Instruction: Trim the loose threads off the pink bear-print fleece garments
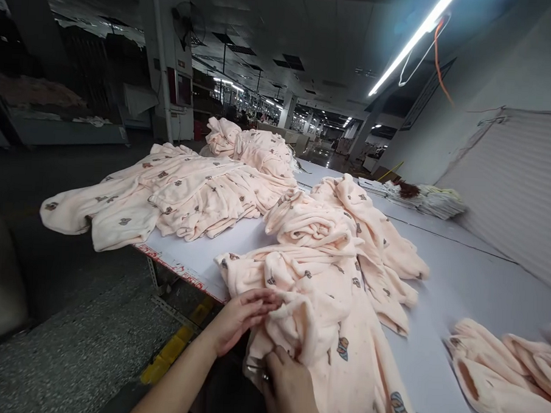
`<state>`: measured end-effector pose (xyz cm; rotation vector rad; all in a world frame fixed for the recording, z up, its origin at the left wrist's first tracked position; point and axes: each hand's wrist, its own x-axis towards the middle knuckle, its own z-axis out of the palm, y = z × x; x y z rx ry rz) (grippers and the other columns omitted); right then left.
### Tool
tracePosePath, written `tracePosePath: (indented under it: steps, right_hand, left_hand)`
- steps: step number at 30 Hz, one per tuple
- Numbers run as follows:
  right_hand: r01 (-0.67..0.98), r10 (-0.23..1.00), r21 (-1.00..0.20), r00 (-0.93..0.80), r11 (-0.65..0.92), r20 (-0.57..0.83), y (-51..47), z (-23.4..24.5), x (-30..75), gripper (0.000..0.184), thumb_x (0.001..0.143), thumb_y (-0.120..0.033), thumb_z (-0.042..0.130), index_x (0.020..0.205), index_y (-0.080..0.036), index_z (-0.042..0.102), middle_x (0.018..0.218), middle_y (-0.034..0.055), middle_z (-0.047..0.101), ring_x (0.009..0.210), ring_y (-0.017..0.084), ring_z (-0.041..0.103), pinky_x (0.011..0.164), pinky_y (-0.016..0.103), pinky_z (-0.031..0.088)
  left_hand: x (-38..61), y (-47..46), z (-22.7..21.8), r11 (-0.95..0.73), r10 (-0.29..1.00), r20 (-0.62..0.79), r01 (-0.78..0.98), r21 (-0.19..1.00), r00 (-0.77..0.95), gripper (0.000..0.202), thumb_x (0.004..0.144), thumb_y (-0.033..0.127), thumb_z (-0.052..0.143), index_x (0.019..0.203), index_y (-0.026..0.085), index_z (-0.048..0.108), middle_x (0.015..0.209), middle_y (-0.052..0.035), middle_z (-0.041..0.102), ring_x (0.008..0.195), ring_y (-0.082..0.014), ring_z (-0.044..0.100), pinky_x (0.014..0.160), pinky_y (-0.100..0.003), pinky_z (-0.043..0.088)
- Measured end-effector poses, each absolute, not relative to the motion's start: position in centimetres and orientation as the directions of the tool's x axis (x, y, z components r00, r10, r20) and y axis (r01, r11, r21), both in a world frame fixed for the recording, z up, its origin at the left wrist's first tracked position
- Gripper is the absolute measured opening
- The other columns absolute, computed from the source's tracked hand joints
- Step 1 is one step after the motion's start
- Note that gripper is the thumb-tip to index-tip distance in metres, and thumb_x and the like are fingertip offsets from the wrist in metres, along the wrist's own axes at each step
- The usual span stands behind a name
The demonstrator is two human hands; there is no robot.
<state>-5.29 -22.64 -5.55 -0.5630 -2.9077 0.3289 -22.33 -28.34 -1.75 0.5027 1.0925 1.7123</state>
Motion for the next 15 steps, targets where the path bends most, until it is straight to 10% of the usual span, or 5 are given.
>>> tracePosePath:
  steps: [5, 15]
  right_hand:
    - [0.358, 0.456, -0.508, -0.887, 0.783, 0.078, -20.6, -3.1, -5.3, 0.017, 0.069, -0.004, 0.053, 0.076, -0.018, 0.059, 0.078, 0.0031, 0.065, 0.074, 0.018, 0.062, 0.063, 0.024, 0.042]
    - [0.394, 0.493, -0.569, -0.870, 0.722, 0.022, -20.1, -1.8, -4.8, 0.018, 0.063, -0.004, 0.048, 0.072, -0.018, 0.054, 0.072, 0.0014, 0.060, 0.068, 0.017, 0.056, 0.060, 0.024, 0.037]
  left_hand:
    - [-19.3, -33.3, -5.6, 0.042, 0.757, -0.233, -0.310, 0.950, -0.611, 0.017, 0.074, 0.034, 0.068, 0.071, 0.019, 0.060, 0.060, 0.0037, 0.058, 0.056, -0.0112, 0.053, 0.047, -0.019, 0.035]
    - [-16.6, -34.0, -4.5, 0.289, 0.848, -0.229, 0.056, 0.956, -0.478, 0.027, 0.081, 0.039, 0.053, 0.066, 0.017, 0.052, 0.056, 0.0031, 0.055, 0.045, -0.0097, 0.047, 0.046, -0.021, 0.033]
